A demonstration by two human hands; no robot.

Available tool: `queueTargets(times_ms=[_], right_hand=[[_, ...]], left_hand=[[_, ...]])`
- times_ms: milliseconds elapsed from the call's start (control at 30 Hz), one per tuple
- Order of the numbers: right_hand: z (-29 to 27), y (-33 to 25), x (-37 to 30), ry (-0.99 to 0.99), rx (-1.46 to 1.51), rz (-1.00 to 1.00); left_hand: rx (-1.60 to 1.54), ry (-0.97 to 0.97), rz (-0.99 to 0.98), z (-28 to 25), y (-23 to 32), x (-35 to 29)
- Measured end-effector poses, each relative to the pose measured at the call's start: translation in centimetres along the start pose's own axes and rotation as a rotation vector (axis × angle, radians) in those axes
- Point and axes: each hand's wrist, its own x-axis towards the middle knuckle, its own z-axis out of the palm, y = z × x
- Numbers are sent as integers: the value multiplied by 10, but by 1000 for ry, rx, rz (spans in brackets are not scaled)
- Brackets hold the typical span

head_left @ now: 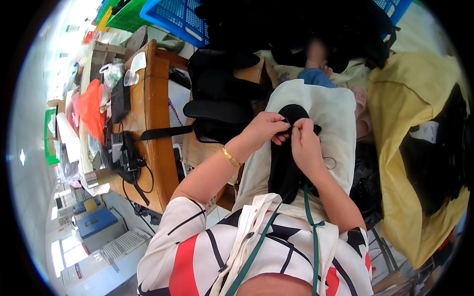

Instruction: The person is sitting on the floor in a workshop, sewing a black shoe by hand using a needle and thread. They repeatedly insert the needle into the shoe's sole and pull the thread through to stitch the material together.

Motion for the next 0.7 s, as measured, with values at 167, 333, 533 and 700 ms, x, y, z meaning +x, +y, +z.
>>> queueTargets(times_ms=[167,333,533,700], right_hand=[[-21,-5,13,-99,-5,-16],[-22,1,16,23,66,-147],[-3,29,54,302,326,-83],[-62,16,33,-287,859,414]], left_hand=[[71,59,56,2,-8,0],[123,90,135,13,-12,1],[278,189,136,22,-8,0],[401,233,219,27,-6,-1]])
